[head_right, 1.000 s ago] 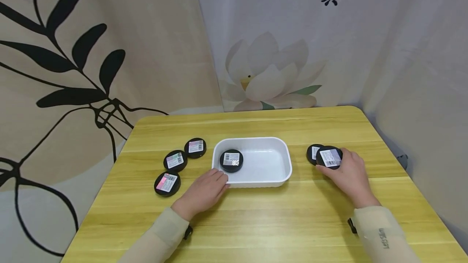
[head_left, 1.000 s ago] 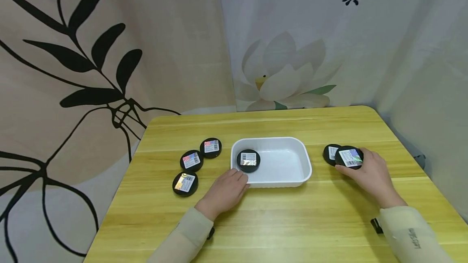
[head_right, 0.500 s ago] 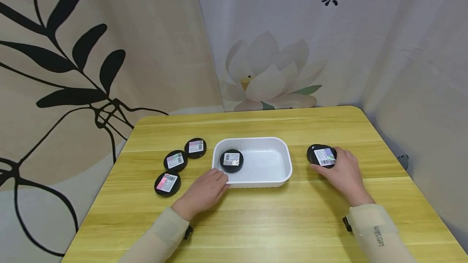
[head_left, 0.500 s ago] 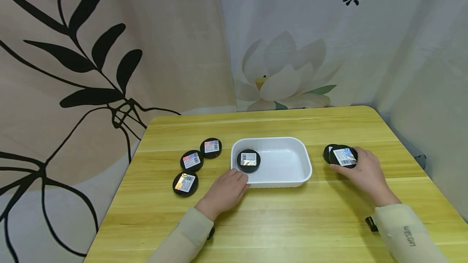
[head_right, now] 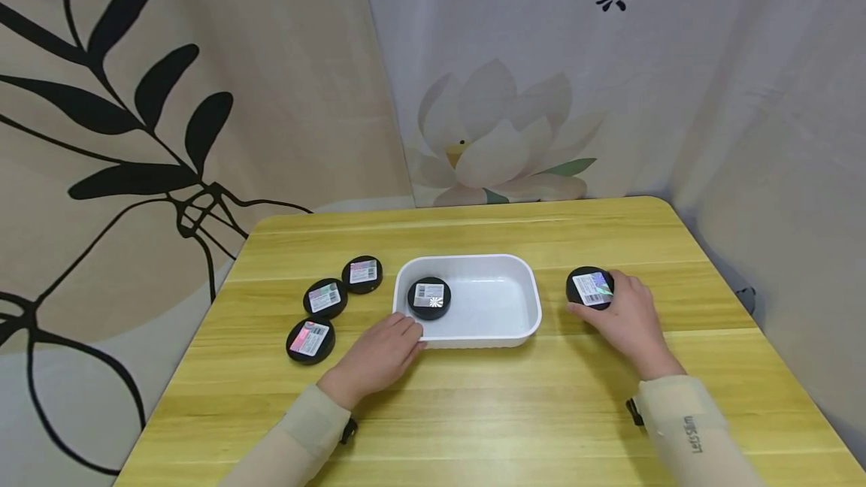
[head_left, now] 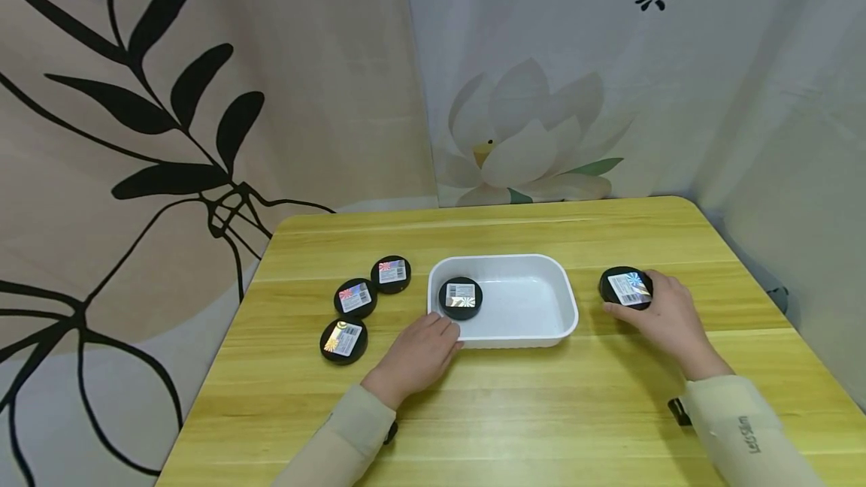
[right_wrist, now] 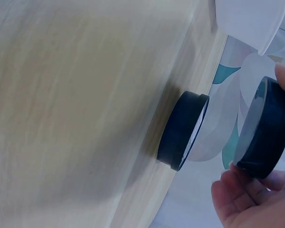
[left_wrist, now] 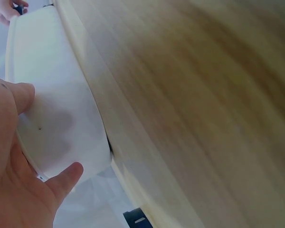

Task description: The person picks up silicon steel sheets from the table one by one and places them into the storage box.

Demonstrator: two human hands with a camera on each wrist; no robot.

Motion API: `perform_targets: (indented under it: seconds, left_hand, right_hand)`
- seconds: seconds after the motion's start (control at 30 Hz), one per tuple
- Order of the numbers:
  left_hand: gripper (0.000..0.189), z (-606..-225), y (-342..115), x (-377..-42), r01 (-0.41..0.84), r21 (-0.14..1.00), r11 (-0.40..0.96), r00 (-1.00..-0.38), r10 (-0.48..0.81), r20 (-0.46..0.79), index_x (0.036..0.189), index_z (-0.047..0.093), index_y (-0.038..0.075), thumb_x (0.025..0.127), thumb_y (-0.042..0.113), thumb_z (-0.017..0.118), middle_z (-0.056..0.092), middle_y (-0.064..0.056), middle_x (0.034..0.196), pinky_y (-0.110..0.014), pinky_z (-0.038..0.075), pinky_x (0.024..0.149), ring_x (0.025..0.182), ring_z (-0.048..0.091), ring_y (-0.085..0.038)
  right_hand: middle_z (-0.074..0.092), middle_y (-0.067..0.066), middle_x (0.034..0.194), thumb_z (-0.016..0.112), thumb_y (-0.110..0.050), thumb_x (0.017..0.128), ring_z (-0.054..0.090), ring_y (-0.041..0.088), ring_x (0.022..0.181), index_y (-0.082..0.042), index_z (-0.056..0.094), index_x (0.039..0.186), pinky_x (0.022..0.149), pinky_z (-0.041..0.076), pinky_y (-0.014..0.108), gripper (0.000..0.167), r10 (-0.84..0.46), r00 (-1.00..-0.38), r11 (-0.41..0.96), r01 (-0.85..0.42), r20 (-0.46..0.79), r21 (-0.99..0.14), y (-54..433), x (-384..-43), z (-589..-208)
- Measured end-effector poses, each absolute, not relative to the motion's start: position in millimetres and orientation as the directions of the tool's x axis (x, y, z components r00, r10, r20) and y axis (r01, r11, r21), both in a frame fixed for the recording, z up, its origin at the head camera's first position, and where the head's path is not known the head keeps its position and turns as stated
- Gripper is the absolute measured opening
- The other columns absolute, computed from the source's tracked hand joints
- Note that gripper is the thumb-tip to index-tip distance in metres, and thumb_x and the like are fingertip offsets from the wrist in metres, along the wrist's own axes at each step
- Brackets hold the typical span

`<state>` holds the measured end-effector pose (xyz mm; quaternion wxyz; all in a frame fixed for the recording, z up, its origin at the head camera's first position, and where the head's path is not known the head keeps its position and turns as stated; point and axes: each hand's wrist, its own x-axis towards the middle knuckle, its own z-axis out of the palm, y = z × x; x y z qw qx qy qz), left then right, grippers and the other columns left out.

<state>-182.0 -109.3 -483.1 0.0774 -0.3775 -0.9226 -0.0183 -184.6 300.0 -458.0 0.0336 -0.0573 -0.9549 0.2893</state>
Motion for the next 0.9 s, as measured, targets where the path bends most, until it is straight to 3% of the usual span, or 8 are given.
perform_targets:
  seconds: [0.9]
  left_hand:
    - [0.024, -481, -109, -181, 0.694, -0.016, 0.719, -0.712, 0.69, 0.135, 0.097, 0.055, 0.015, 0.108, 0.033, 0.044, 0.059, 0.002, 0.094, -0.031, 0.049, 0.086, 0.091, 0.053, -0.016]
  right_hand:
    - [0.043, 0.04, 0.137, 0.077, -0.06, 0.081, 0.039, 0.055, 0.125, 0.015, 0.033, 0.146, 0.097, 0.039, 0.068, 0.109, 0.099, -0.995, 0.823, 0.079, 0.006, -0.563, 286, -189, -452]
